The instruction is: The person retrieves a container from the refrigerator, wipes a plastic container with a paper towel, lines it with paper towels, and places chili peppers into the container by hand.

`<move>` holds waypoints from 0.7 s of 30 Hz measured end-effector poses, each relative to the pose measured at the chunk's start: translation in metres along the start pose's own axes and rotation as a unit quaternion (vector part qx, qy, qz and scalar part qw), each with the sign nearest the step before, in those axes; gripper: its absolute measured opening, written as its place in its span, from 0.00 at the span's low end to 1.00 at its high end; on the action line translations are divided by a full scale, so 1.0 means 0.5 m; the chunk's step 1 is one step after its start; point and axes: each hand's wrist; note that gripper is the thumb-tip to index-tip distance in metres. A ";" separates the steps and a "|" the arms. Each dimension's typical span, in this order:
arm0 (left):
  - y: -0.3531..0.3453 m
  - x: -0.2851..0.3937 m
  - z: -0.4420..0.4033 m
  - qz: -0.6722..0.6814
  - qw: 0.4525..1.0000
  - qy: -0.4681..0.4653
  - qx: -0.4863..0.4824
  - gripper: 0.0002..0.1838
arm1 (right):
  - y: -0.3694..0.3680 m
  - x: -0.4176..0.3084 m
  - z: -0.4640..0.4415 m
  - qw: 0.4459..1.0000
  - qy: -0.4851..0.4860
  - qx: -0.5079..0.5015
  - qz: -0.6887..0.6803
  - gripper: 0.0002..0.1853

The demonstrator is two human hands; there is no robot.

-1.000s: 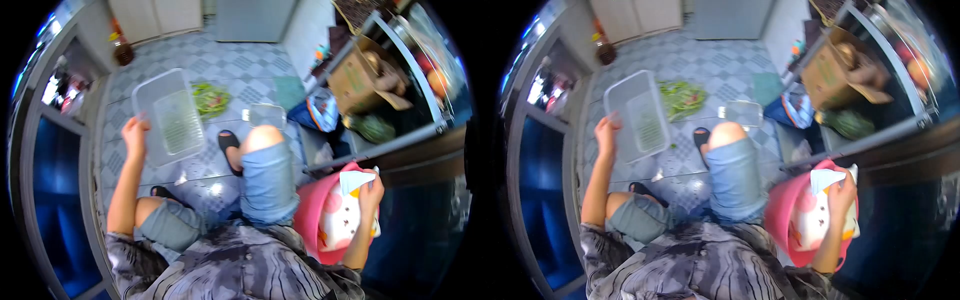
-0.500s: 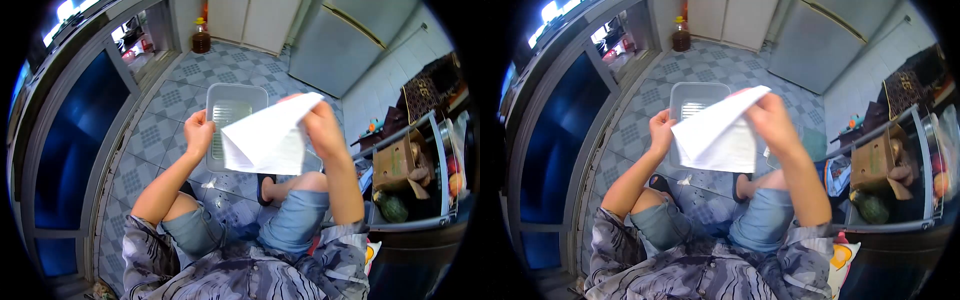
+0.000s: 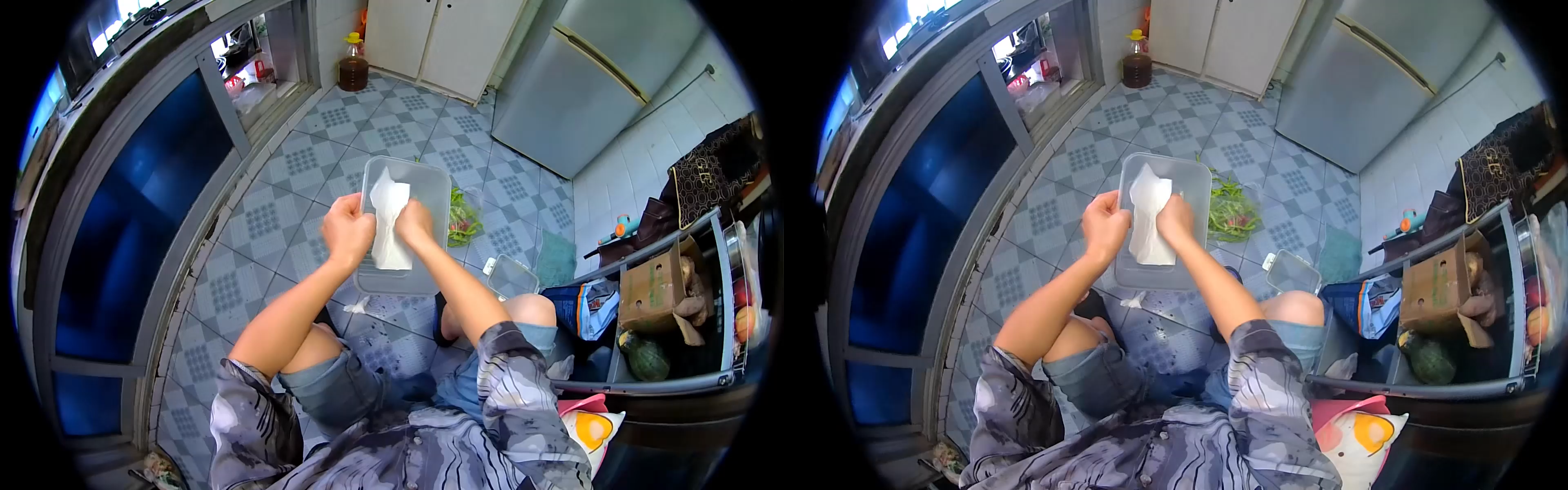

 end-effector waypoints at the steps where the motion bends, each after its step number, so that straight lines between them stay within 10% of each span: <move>1: -0.002 -0.005 0.000 0.016 0.999 -0.038 0.026 0.05 | -0.012 0.005 0.001 1.000 -0.001 0.001 -0.001 0.10; 12: 0.002 -0.018 -0.016 -0.026 1.000 0.002 -0.006 0.19 | -0.030 -0.001 0.010 0.999 -0.019 0.003 0.030 0.14; 21: -0.003 -0.013 -0.015 -0.039 0.998 0.043 -0.013 0.05 | -0.024 -0.012 0.045 0.991 0.003 -0.026 0.129 0.19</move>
Point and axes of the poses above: each hand's wrist, its own z-axis away from the middle knuckle, its own y-axis out of the back of the hand, x = y × z, and after that the axes turned 11 degrees about y, right-handed
